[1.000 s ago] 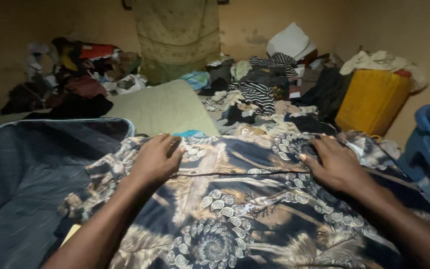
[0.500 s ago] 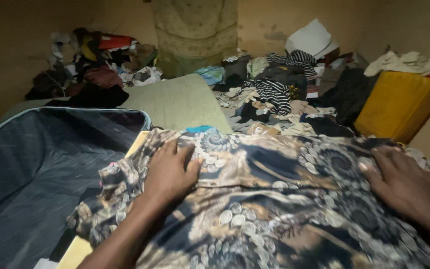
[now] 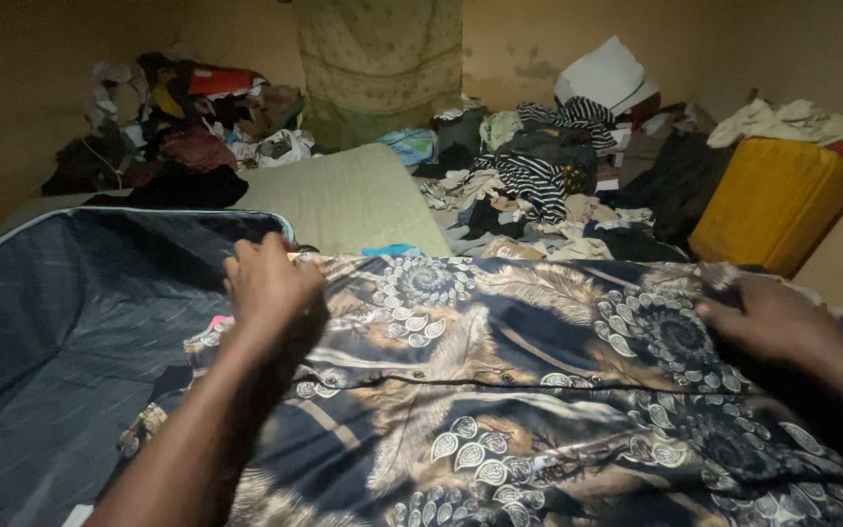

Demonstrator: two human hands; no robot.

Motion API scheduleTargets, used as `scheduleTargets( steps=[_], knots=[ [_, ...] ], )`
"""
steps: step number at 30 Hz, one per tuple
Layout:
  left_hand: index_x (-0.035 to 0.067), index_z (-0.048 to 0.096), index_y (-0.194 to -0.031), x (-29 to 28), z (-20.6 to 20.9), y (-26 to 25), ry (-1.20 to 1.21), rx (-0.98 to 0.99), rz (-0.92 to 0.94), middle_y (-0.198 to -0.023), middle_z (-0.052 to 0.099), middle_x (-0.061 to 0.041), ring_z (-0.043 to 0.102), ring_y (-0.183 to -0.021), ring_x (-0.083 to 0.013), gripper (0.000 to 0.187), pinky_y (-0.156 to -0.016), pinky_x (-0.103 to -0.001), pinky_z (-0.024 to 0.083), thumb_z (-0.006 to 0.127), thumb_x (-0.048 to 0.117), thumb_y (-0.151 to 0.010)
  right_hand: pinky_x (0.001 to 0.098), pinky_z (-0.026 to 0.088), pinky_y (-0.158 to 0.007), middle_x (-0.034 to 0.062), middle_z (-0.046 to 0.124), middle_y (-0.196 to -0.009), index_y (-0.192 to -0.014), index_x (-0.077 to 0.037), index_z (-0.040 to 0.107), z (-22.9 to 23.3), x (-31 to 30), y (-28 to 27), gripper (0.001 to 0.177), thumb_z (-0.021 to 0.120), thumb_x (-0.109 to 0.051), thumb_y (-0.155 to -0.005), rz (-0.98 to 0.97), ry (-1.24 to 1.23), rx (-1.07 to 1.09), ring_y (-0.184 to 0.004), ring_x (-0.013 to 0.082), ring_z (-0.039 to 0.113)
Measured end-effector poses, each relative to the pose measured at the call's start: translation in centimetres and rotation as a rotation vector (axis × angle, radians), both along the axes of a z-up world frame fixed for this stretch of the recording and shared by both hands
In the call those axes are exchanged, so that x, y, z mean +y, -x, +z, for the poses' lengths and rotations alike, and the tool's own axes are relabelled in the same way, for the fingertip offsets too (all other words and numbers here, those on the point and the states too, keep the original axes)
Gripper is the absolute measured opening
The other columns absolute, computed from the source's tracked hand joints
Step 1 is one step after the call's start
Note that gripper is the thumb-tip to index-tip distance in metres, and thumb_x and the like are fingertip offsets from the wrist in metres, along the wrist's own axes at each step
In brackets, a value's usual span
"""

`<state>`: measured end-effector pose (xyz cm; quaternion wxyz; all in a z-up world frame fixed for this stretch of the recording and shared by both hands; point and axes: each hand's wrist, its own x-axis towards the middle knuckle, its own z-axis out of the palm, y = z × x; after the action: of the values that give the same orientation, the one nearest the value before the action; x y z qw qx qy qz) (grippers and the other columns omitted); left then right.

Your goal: The person folds a pink garment and a black-and-grey patterned garment by hand on a wooden surface, then places them into a grey bin.

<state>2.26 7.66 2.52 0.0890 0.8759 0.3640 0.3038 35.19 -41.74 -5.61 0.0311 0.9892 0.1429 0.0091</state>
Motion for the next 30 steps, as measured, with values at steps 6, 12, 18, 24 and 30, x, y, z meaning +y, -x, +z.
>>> scheduleTargets(
  steps=[6, 12, 18, 24, 30],
  knots=[
    [0.005, 0.073, -0.114, 6.5, -1.3, -4.1, 0.317, 0.217, 0.100, -0.125, 0.066, -0.023, 0.064, -0.118, -0.0424, 0.042, -0.095, -0.053, 0.053, 0.071, 0.037, -0.087, 0.0563, 0.050, -0.108, 0.0198, 0.067, -0.136, -0.136, -0.005, 0.064, 0.3, 3.8, -0.1, 0.069, 0.043, -0.061, -0.100, 0.022, -0.073, -0.052, -0.131, 0.0334, 0.062],
    [0.003, 0.072, -0.106, 9.1, -4.4, -6.9, 0.329, -0.207, 0.081, -0.111, 0.072, -0.027, 0.067, -0.107, -0.0443, 0.036, -0.093, -0.052, 0.052, 0.065, 0.037, -0.099, 0.0562, 0.034, -0.116, 0.0152, 0.045, -0.154, -0.157, -0.017, 0.038, 0.7, 3.1, 1.0, 0.078, 0.036, -0.064, -0.095, 0.094, -0.210, -0.104, -0.146, 0.0316, 0.039],
    [0.004, 0.076, -0.102, 9.0, -2.6, -5.2, 0.382, -0.133, 0.034, -0.107, 0.077, -0.022, 0.075, -0.105, -0.0340, 0.029, -0.097, -0.043, 0.055, 0.068, 0.031, -0.095, 0.0583, 0.049, -0.106, 0.0260, 0.055, -0.146, -0.144, -0.004, 0.057, 1.1, 2.4, -1.5, 0.075, 0.034, -0.064, -0.106, -0.080, -0.220, 0.053, -0.132, 0.0402, 0.058],
    [0.007, 0.075, -0.099, 1.1, -0.8, -1.7, -0.378, -0.100, -0.221, -0.103, 0.071, -0.023, 0.065, -0.103, -0.0419, 0.024, -0.089, -0.050, 0.051, 0.069, 0.016, -0.078, 0.0621, 0.050, -0.108, 0.0277, 0.072, -0.133, -0.131, -0.004, 0.073, 0.3, 2.6, -2.1, 0.058, 0.042, -0.045, -0.105, -0.066, -0.129, -0.019, -0.123, 0.0421, 0.068],
    [0.017, 0.063, -0.132, -4.5, -2.4, 1.4, -0.133, 0.269, -0.512, -0.139, 0.055, -0.021, 0.049, -0.133, -0.0357, 0.051, -0.114, -0.048, 0.036, 0.056, 0.050, -0.093, 0.0693, 0.031, -0.113, 0.0205, 0.040, -0.158, -0.161, -0.018, 0.035, -0.7, 3.4, 2.8, 0.091, 0.041, -0.076, -0.092, -0.109, 0.029, -0.040, -0.147, 0.0379, 0.036]
  ],
)
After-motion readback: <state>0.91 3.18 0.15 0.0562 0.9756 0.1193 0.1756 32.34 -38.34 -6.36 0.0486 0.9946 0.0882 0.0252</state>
